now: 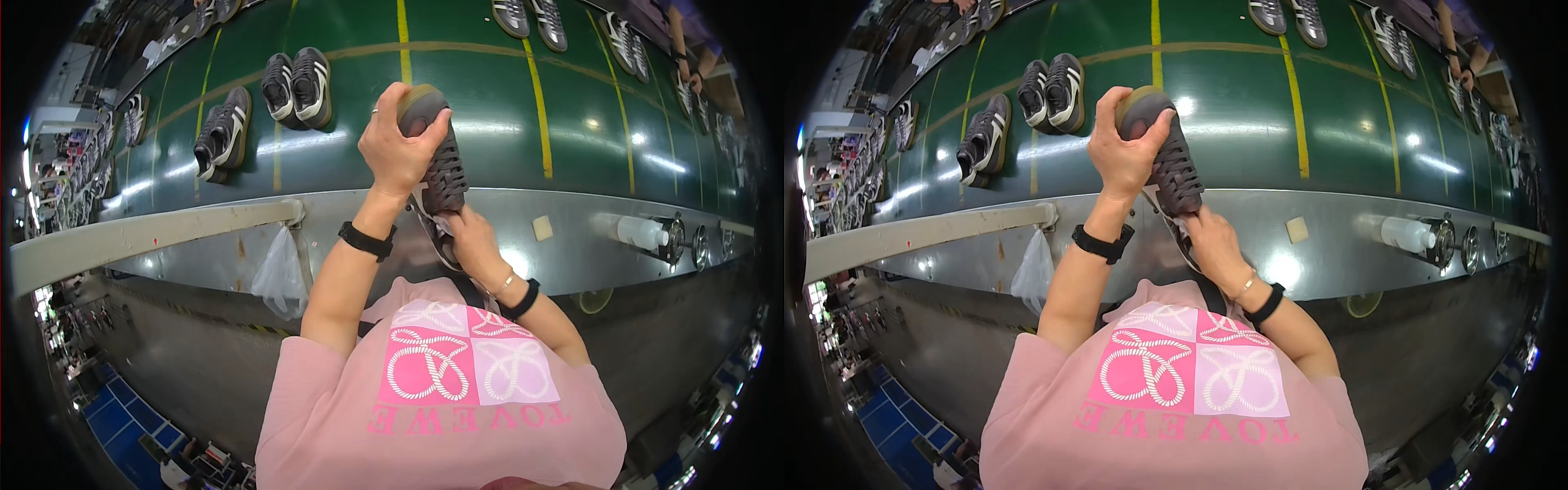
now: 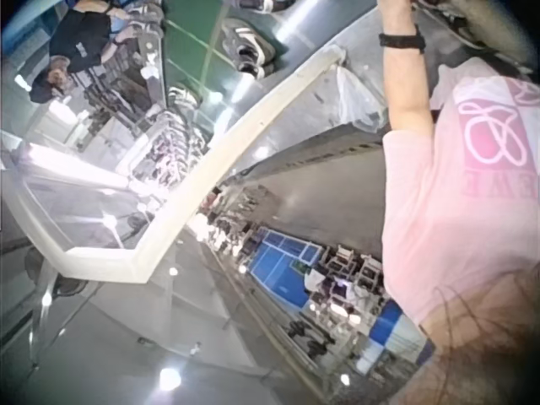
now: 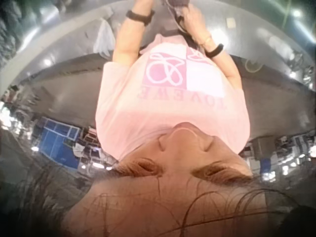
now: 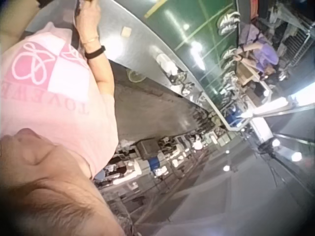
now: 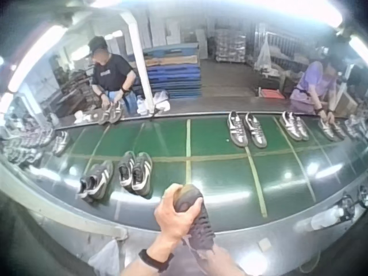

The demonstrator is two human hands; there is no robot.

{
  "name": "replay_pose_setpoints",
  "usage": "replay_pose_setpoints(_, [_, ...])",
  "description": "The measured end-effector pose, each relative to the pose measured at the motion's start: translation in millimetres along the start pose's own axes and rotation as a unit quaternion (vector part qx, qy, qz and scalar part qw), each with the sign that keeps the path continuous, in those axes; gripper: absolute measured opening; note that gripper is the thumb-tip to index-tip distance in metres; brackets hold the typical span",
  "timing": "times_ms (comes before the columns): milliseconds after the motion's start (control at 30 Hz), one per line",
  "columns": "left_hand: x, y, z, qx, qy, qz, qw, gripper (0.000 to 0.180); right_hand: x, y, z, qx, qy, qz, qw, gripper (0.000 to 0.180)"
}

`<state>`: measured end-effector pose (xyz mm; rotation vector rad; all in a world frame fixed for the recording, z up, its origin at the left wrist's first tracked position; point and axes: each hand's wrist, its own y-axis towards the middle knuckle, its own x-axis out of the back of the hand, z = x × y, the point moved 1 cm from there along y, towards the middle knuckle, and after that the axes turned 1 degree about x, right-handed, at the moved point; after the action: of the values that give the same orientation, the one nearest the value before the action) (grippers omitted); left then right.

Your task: Inspecting, cleaning, and moving shoes along a production line in a factory setting.

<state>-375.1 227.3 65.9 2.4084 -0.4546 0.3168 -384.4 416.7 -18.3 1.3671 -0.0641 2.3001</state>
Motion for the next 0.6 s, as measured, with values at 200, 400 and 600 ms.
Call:
replay_pose_setpoints(200, [-12, -1, 2, -0.028, 0.014, 0.010, 0.999, 0.054, -28, 22, -10, -0.019, -0.087, 0.185, 0.979, 0.033])
replay_pose_setpoints(400, [-6, -1, 11, 0.019, -0.012, 0.004, 1.000, 0.053, -1, 10, -11, 0.026, -0.035, 0.072, 0.997, 0.026])
replay_pose_setpoints(600, [-11, -1, 11, -0.008, 0.007, -0.003, 1.000, 0.053, -16, 29, -11, -0.012, -0.115, 0.226, 0.967, 0.029])
